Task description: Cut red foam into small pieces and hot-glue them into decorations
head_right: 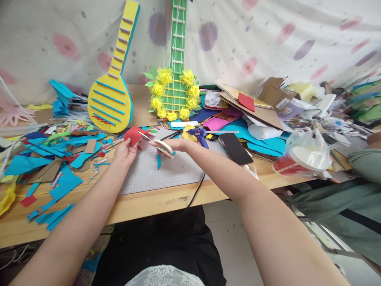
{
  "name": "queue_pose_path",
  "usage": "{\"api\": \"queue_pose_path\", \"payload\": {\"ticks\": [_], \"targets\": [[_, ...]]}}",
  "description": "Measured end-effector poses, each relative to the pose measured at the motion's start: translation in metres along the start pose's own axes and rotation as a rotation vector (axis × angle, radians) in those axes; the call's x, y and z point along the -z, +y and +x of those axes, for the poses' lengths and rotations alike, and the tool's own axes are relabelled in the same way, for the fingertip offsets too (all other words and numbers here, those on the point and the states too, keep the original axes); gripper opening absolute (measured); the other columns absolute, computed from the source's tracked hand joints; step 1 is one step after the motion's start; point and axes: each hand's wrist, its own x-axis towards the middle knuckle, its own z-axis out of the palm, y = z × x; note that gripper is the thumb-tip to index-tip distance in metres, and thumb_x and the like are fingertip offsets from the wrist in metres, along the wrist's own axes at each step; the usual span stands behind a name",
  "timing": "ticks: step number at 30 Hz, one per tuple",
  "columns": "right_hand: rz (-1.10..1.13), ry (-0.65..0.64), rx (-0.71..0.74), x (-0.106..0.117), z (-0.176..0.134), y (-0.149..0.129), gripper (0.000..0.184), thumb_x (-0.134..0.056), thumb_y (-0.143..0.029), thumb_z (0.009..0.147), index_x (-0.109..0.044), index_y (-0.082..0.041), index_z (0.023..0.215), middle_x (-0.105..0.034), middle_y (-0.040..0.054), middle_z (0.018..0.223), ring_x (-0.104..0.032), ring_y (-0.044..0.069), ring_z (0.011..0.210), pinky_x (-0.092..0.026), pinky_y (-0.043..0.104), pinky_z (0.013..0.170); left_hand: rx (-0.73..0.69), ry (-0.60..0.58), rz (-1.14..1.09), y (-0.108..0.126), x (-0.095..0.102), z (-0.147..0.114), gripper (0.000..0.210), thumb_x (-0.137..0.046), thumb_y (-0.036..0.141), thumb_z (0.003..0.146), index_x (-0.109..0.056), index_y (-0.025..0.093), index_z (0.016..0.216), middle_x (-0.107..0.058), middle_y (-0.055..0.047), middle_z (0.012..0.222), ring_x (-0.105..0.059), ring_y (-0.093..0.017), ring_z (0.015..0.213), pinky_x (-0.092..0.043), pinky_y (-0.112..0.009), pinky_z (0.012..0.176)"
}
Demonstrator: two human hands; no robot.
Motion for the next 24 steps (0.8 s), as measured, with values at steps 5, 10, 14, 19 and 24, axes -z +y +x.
{"api": "queue_pose_path", "payload": {"ticks": [5, 10, 14, 19, 24], "targets": [[0.013, -0.001, -0.031, -0.008, 0.011, -0.006, 0.053, -0.043, -0.064, 0.080, -0.054, -0.013, 0.071, -0.049, -0.0013, 0.056, -0.045, 0.007, 0.045, -0.038, 0.020, 0.041, 0.043, 0.022, -0.020, -0.003, 0.003, 0.003, 0.022, -0.041, 0.003, 0.082, -0.059, 0.016, 0.087, -0.068, -0.002, 0.076, -0.065, -0.011, 0.082, -0.053, -0.024, 0.079], [0.037, 0.030, -0.048, -0.010, 0.017, -0.007, 0.047, -0.043, -0.057, 0.083, -0.052, -0.013, 0.068, -0.046, -0.0018, 0.053, -0.044, 0.007, 0.045, -0.034, 0.018, 0.039, 0.039, -0.006, 0.003, -0.003, 0.003, 0.004, 0.023, -0.040, 0.003, 0.082, -0.058, 0.016, 0.083, -0.068, -0.002, 0.081, -0.065, -0.010, 0.083, -0.053, -0.023, 0.079], [0.030, 0.042, -0.028, -0.010, 0.018, -0.004, 0.045, -0.043, -0.055, 0.084, -0.050, -0.014, 0.067, -0.046, -0.0018, 0.052, -0.042, 0.007, 0.044, -0.033, 0.018, 0.038, 0.036, -0.006, 0.046, -0.003, 0.003, 0.002, 0.021, -0.040, 0.004, 0.083, -0.056, 0.016, 0.078, -0.067, -0.004, 0.086, -0.064, -0.010, 0.086, -0.052, -0.021, 0.078], [0.032, 0.082, -0.005, -0.010, 0.015, -0.003, 0.045, -0.048, -0.055, 0.081, -0.051, -0.014, 0.066, -0.048, -0.0020, 0.052, -0.041, 0.006, 0.043, -0.033, 0.018, 0.040, 0.041, -0.008, 0.038, -0.003, 0.002, 0.001, 0.021, -0.041, 0.004, 0.083, -0.058, 0.016, 0.082, -0.067, -0.004, 0.083, -0.064, -0.011, 0.086, -0.052, -0.022, 0.079], [0.050, 0.133, 0.005, -0.010, 0.013, -0.001, 0.040, -0.052, -0.049, 0.082, -0.053, -0.012, 0.067, -0.048, -0.0028, 0.049, -0.042, 0.005, 0.047, -0.034, 0.018, 0.046, 0.059, 0.018, 0.000, -0.002, -0.001, -0.004, 0.020, -0.041, 0.002, 0.084, -0.057, 0.015, 0.082, -0.066, -0.002, 0.075, -0.064, -0.009, 0.075, -0.053, -0.021, 0.076]]}}
